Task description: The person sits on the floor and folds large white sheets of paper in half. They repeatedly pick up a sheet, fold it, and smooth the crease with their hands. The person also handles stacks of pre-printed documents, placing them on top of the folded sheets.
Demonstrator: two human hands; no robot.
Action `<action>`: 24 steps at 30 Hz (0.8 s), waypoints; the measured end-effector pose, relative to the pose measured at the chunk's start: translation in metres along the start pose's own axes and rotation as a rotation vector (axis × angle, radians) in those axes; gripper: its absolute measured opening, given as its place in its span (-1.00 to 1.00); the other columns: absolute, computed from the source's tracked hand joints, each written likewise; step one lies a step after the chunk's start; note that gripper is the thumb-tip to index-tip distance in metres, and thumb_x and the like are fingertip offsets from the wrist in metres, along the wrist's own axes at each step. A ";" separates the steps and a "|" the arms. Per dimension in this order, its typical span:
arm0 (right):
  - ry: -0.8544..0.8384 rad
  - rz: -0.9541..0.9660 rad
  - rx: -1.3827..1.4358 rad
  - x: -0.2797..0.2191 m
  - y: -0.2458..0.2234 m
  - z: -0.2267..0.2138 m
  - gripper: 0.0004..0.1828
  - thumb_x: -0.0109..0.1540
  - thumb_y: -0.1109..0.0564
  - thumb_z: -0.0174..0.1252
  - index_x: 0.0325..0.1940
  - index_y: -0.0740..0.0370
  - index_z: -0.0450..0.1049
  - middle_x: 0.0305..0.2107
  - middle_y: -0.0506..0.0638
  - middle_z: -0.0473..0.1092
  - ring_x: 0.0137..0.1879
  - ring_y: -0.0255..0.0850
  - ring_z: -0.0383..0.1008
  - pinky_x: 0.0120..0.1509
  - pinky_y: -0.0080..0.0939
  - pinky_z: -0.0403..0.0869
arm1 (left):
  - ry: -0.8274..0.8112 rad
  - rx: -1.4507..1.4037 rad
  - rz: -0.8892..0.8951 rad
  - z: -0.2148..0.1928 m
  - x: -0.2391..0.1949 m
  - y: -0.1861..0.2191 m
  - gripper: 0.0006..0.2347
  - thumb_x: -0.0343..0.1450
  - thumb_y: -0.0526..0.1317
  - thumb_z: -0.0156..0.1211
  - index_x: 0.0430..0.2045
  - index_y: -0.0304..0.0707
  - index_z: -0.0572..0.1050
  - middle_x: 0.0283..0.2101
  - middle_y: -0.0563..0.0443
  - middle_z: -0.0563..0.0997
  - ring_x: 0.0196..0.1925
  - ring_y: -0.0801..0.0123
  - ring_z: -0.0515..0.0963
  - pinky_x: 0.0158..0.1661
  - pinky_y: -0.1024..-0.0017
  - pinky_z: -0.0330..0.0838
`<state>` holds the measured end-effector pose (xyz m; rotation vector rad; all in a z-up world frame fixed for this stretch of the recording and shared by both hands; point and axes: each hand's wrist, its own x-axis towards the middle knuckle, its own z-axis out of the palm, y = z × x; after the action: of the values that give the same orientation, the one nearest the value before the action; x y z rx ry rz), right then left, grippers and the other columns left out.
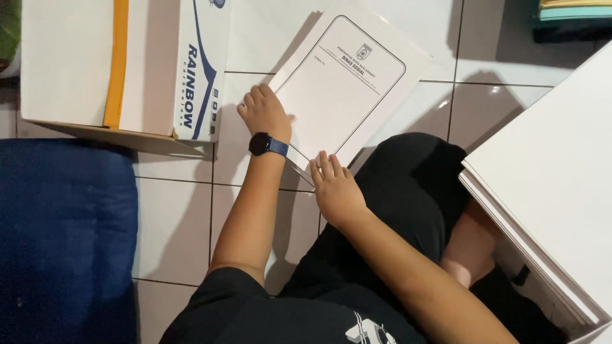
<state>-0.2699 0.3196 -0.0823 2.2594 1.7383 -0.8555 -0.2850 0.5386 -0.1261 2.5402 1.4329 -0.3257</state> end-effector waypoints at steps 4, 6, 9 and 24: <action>0.091 0.006 0.047 -0.007 0.000 -0.005 -0.31 0.40 -0.02 0.01 0.57 0.26 0.06 0.48 0.34 -0.01 0.58 0.23 0.03 0.46 0.14 0.28 | 0.242 -0.058 0.106 0.002 0.001 -0.015 -0.73 0.53 -0.17 0.09 0.09 -0.18 0.33 -0.29 -0.04 0.67 -0.14 0.08 0.68 0.06 0.01 0.31; 0.141 0.008 0.077 -0.013 -0.001 -0.013 -0.31 0.40 -0.05 0.03 0.55 0.25 0.10 0.47 0.33 0.02 0.57 0.22 0.05 0.46 0.15 0.29 | 0.263 -0.084 0.138 -0.033 -0.019 -0.015 -0.83 0.58 -0.16 -0.05 0.02 -0.08 0.35 -0.41 0.01 0.69 -0.23 0.11 0.73 0.06 0.05 0.31; 0.166 0.089 0.298 -0.026 -0.001 -0.034 -0.19 0.39 -0.14 0.05 0.60 0.25 -0.04 0.50 0.41 -0.11 0.62 0.26 -0.12 0.56 0.20 0.14 | 0.377 -0.136 0.256 -0.096 -0.059 -0.016 -0.86 0.59 -0.18 -0.03 -0.03 -0.01 0.45 -0.42 -0.04 0.71 -0.26 0.10 0.74 -0.04 0.17 0.40; 1.488 0.585 1.157 -0.338 0.207 0.008 -0.39 0.41 0.42 0.07 0.48 -0.03 0.20 -0.22 -0.19 0.19 -0.10 -0.42 0.28 0.13 -0.46 0.34 | 0.050 -1.660 0.757 -0.142 -0.256 0.211 -0.89 0.55 -0.23 0.14 -0.10 -0.12 0.42 -0.17 0.12 0.59 -0.10 0.48 0.60 0.04 0.51 0.53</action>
<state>-0.1339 -0.0295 0.0467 4.4602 0.2598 0.3061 -0.2197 0.2642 0.0988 1.3632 0.2134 0.7426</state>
